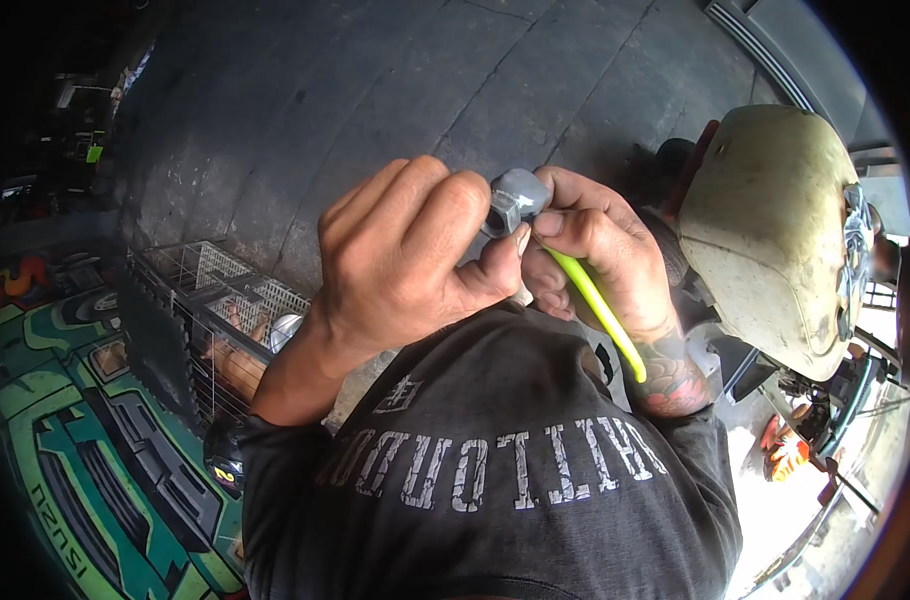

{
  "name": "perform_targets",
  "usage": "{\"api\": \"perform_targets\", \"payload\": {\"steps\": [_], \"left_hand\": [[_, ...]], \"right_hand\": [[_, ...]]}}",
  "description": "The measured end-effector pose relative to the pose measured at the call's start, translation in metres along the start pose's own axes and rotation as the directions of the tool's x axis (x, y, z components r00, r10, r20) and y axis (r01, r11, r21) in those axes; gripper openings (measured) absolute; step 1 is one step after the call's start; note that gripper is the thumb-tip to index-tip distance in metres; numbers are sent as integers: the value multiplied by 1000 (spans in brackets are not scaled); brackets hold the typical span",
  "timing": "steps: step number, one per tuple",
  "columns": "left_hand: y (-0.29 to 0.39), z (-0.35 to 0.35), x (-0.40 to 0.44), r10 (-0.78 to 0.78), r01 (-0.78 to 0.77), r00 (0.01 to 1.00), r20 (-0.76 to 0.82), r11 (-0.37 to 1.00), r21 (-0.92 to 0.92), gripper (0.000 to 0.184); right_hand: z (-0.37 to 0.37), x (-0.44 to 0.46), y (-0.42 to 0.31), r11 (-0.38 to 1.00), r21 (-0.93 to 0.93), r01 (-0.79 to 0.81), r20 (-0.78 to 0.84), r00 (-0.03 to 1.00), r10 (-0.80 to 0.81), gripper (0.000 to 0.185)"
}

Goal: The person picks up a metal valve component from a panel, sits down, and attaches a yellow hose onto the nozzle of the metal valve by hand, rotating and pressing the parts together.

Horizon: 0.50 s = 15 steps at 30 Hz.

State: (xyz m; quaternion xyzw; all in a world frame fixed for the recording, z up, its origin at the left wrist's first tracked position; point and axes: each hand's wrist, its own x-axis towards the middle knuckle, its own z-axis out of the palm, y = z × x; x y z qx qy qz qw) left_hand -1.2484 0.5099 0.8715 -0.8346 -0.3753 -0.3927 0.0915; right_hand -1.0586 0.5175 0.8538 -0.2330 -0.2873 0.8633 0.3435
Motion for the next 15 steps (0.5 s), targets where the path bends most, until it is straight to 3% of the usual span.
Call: {"api": "perform_targets", "payload": {"steps": [15], "left_hand": [[4,4,3,22,-21,999,-42,1000,13,37]], "right_hand": [[1,-7,1,996,25,89,-2,996,-89,11]]}}
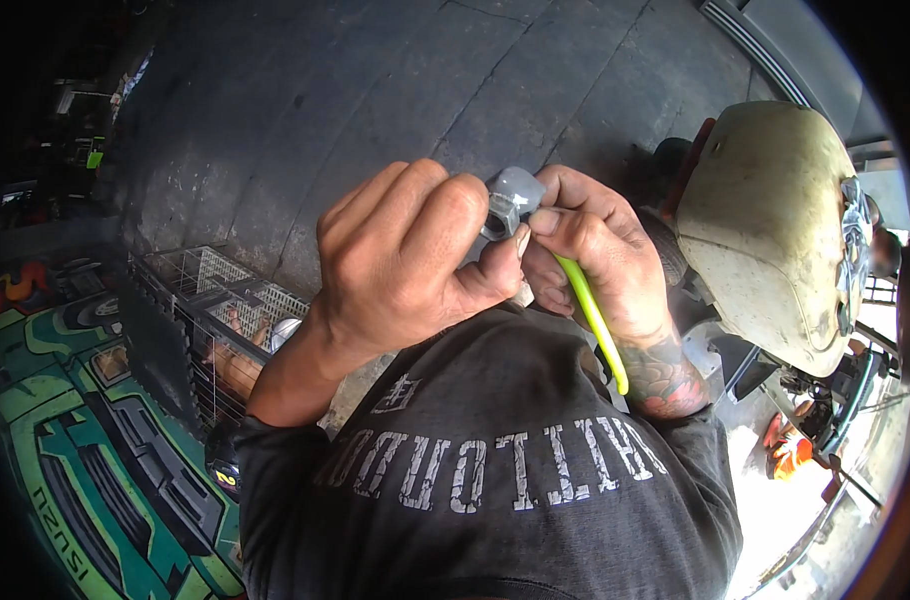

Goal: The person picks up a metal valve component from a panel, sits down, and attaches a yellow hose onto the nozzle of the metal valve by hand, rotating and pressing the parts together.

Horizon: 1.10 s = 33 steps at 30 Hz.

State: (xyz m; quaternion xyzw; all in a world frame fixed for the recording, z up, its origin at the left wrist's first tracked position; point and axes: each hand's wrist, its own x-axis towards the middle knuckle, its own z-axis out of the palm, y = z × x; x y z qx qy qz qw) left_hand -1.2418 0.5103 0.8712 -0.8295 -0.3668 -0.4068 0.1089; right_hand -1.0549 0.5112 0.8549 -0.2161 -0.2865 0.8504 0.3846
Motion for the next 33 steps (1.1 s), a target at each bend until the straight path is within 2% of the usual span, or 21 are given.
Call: {"api": "perform_targets", "payload": {"steps": [9,13,15,18,23,28,31,32,33], "left_hand": [[3,1,1,-5,5,1000,-3,1000,-4,36],[3,1,-1,-45,45,999,5,999,-5,34],[4,1,0,-108,109,994,25,993,-45,33],[4,-2,0,-205,213,976,78,970,-114,27],[6,-9,1,-363,412,907,213,869,-274,23],[0,-3,0,-323,365,930,174,862,-351,21],[-2,-2,-1,-308,351,935,174,865,-358,20],[-2,-2,-1,-301,345,938,174,868,-358,20],[-2,-2,-2,-301,346,937,175,867,-359,20]], "right_hand": [[1,-1,2,998,-35,47,-29,998,-48,11],[5,-3,-1,1000,-29,5,-56,998,-7,12],[7,-4,-4,999,29,-29,-59,998,31,14],[8,-5,-8,998,17,-64,-74,995,65,19],[2,-3,-3,999,33,-14,13,1000,13,23],[-5,-1,2,996,-74,53,15,999,-52,29],[-3,-3,0,973,-212,90,-7,996,-93,27],[-8,-4,-3,978,-195,77,52,996,-69,23],[-8,-4,-3,973,-210,99,42,995,-92,22]]}}
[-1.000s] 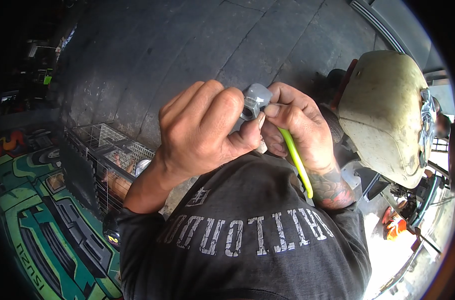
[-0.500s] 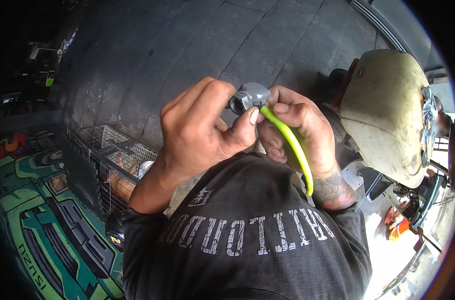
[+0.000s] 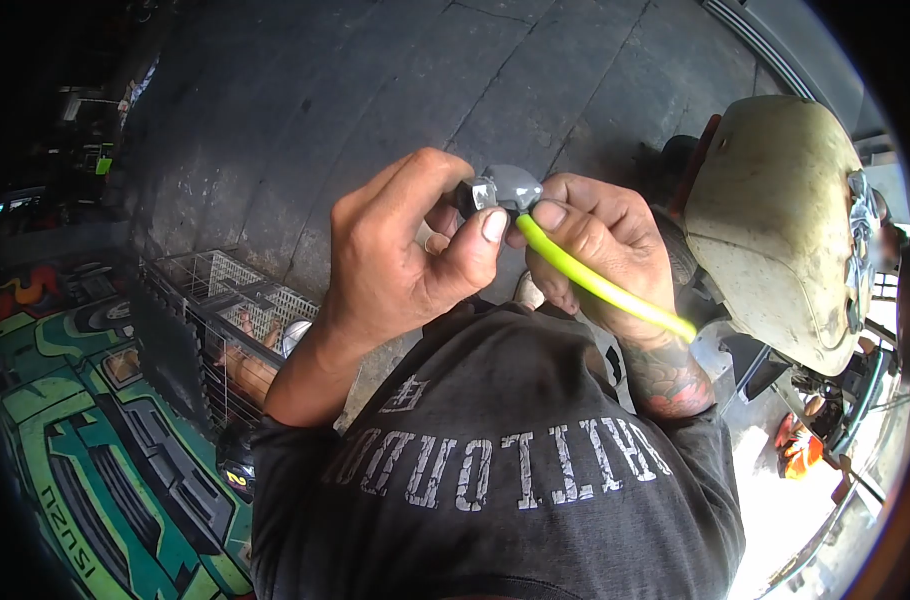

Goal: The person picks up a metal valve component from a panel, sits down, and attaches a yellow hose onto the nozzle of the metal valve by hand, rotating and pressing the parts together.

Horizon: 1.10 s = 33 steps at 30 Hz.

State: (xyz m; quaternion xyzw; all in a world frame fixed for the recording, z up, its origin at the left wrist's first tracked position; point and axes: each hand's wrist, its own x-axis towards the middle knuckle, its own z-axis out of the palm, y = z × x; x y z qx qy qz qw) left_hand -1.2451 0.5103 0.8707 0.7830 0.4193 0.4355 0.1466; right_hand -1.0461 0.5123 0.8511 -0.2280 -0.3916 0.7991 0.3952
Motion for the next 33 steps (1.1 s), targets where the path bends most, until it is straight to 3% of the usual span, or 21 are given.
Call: {"api": "perform_targets", "payload": {"steps": [6,9,13,17,21,24,26,33], "left_hand": [[6,-1,1,-76,77,996,39,997,-17,20],[5,0,2,-108,110,992,59,993,-42,21],[3,0,4,-91,96,993,81,994,-60,21],[-5,0,2,-90,105,989,116,986,-133,24],[-17,5,1,-53,109,986,158,920,-376,30],[-25,6,1,20,37,986,166,942,-335,30],[-24,5,-1,-47,124,977,210,919,-373,30],[-26,8,-2,-101,201,960,261,897,-393,35]], "right_hand": [[7,-2,-5,973,-229,-6,-128,991,-24,18],[14,-4,0,956,-282,84,-172,976,-136,16],[8,-4,5,858,-489,159,-148,954,-262,15],[7,-5,5,872,-453,183,-143,951,-274,14],[9,-4,4,893,-408,191,-114,959,-258,13],[8,-4,3,894,-415,169,-96,969,-228,12],[7,-4,5,895,-412,171,-93,969,-228,10],[9,-3,8,925,-343,166,-188,952,-241,11]]}}
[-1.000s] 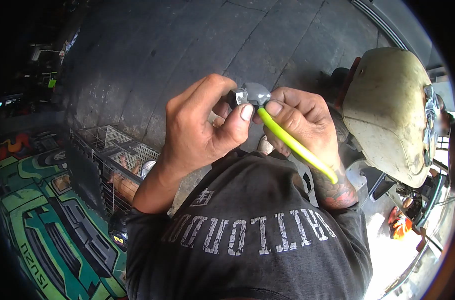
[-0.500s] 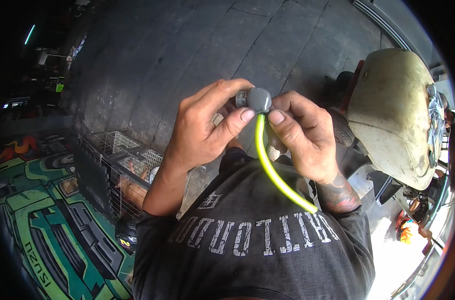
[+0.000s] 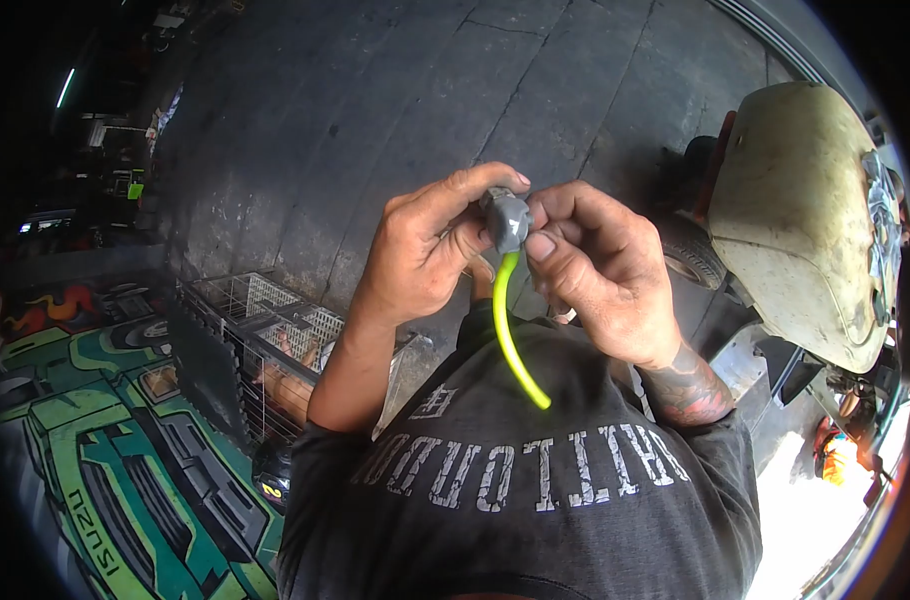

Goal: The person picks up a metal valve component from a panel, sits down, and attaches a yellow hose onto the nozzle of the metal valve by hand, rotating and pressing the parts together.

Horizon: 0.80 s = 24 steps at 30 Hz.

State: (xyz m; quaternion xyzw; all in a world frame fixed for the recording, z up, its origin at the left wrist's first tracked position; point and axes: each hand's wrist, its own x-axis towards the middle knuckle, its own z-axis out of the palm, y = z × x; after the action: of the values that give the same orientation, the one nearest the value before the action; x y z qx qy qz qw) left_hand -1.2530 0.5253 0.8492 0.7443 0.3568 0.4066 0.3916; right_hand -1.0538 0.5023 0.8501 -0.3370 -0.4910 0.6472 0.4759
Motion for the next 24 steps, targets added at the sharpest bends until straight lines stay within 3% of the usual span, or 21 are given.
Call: {"api": "perform_targets", "payload": {"steps": [6,9,24], "left_hand": [[0,6,5,39,-39,999,-18,999,18,28],[5,5,4,-59,59,998,-1,998,8,38],[7,11,11,-71,78,997,-44,981,177,36]], "right_hand": [[-2,0,-4,998,30,-55,-7,998,56,12],[-5,1,-4,998,7,-68,-6,998,68,11],[-12,11,-3,994,8,-113,-14,993,113,7]]}}
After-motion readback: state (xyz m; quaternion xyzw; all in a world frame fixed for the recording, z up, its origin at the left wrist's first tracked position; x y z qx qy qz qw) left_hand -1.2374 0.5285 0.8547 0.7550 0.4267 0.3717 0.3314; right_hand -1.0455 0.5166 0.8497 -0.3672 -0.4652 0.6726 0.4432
